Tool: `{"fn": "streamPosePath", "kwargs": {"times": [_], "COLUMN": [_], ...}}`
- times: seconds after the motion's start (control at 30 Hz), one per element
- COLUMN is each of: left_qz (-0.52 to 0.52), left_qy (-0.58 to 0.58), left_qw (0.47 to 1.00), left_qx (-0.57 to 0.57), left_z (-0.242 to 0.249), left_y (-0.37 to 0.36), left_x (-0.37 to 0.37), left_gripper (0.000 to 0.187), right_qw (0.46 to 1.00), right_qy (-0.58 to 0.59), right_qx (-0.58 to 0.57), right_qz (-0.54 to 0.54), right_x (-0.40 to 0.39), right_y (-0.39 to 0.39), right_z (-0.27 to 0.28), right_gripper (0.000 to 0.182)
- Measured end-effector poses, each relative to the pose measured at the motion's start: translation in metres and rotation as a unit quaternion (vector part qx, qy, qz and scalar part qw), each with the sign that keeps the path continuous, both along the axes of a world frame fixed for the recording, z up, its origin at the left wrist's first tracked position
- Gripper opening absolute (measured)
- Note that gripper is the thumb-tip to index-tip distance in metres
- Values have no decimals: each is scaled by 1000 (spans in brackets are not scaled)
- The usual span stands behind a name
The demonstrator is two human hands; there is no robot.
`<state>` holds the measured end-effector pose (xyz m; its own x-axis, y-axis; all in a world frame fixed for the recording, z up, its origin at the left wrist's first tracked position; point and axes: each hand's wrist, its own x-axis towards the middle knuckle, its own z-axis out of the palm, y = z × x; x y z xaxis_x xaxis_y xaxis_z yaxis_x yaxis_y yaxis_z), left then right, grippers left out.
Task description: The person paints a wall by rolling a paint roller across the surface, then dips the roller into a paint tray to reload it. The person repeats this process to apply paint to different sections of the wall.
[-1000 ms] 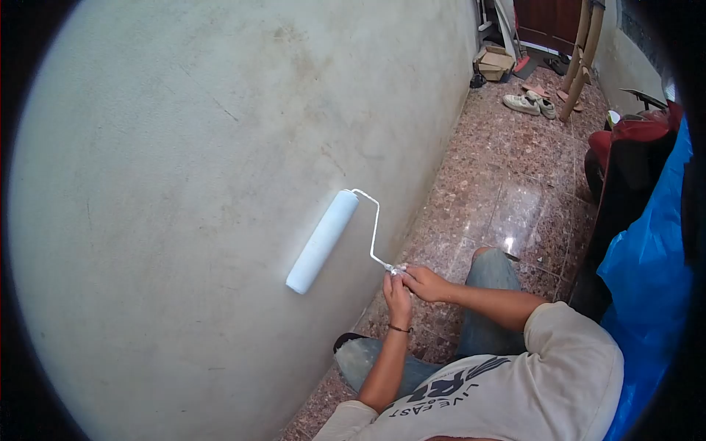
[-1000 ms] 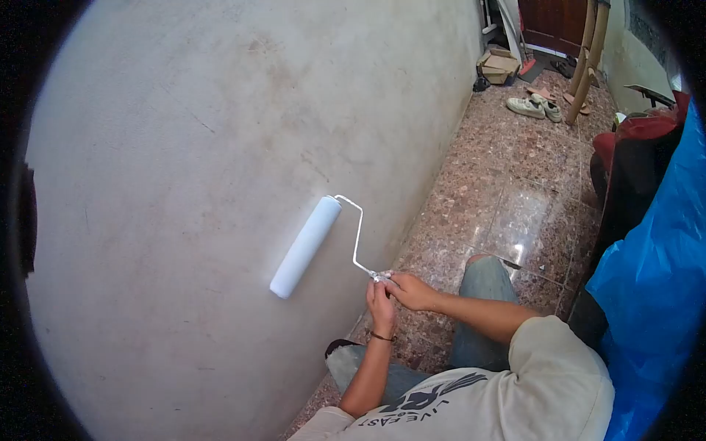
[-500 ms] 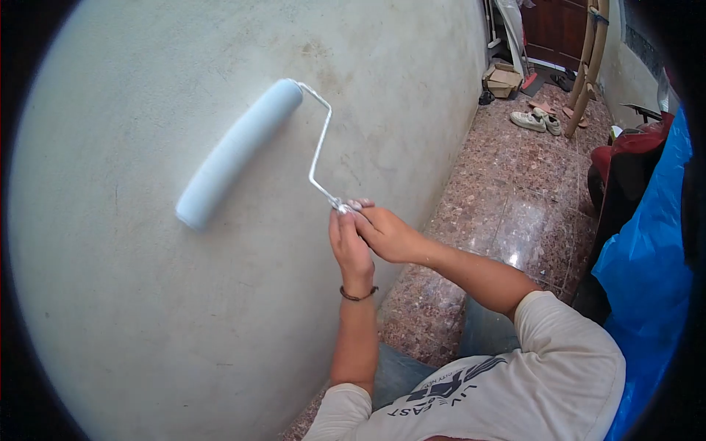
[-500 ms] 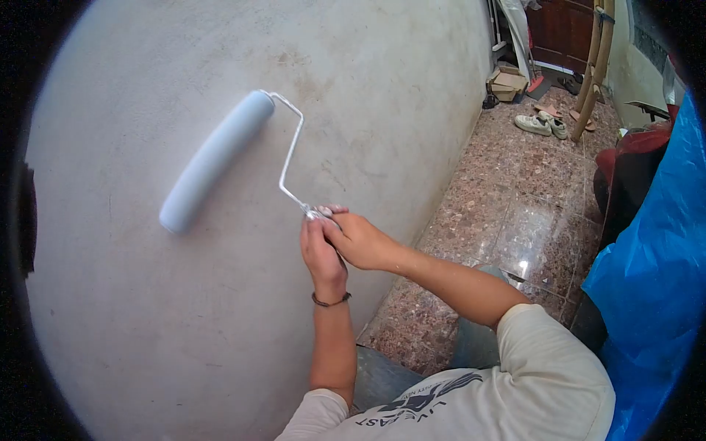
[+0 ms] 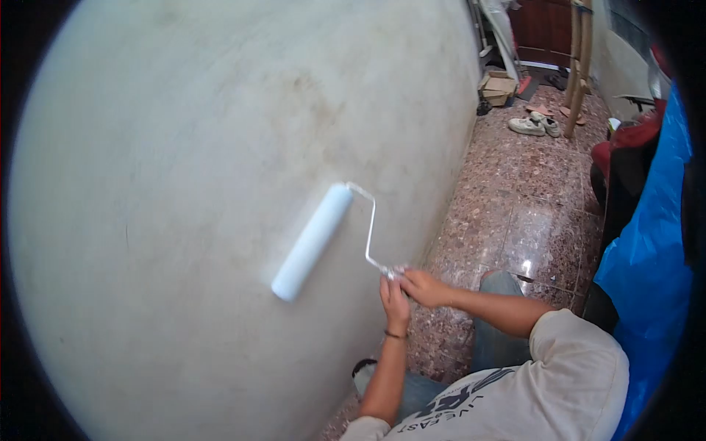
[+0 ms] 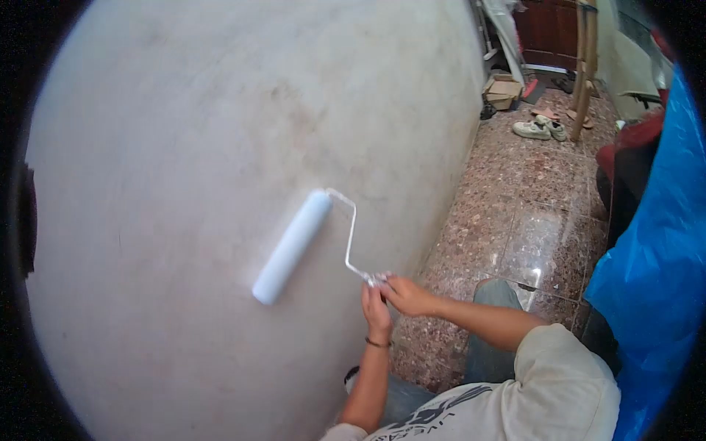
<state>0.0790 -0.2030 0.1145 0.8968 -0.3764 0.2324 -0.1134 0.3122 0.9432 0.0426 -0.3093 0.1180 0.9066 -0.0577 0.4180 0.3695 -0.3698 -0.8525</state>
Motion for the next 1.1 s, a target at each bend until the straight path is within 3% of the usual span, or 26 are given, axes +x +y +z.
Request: {"fn": "streamPosePath", "kwargs": {"times": [0.1, 0.17, 0.33, 0.5, 0.6, 0.7, 0.8, 0.93, 1.0, 1.1], "left_qz": [-4, -6, 13, 14, 20, 60, 19, 45, 25, 11], "left_qy": [26, 56, 3, -54, -125, -165, -174, -237, -228, -233], "left_qw": [1000, 998, 1000, 998, 992, 983, 982, 964, 969, 971], "left_qx": [-2, -6, -8, -34, -31, -60, -73, -115, -87, -50], "left_z": [-27, -21, 49, 126, 174, 212, 246, 269, 275, 280], "left_y": [4, 2, -4, -10, -12, -12, -3, -2, 4, 13], "left_x": [-16, -18, -14, 15, 28, 35, 30, 18, 12, 6], "left_gripper": [24, 25, 27, 29, 32, 36, 39, 41, 43, 44], "right_qw": [999, 991, 999, 999, 991, 986, 990, 986, 986, 992], "right_qy": [-22, 89, -5, -1, 27, 51, 34, -40, 4, -31], "right_qx": [43, 88, 46, 37, 121, 128, 112, 136, 145, 105], "right_qz": [-2, 50, 4, 20, 57, 91, 83, 83, 84, 62], "right_x": [-19, -24, -10, 11, 15, 29, 41, 60, 58, 75], "right_y": [5, 3, 7, 3, 5, -1, -2, -3, -6, -11], "right_z": [-18, -12, 38, 128, 189, 239, 290, 355, 394, 444], "right_gripper": [33, 35, 35, 39, 44, 45, 48, 51, 52, 53]}}
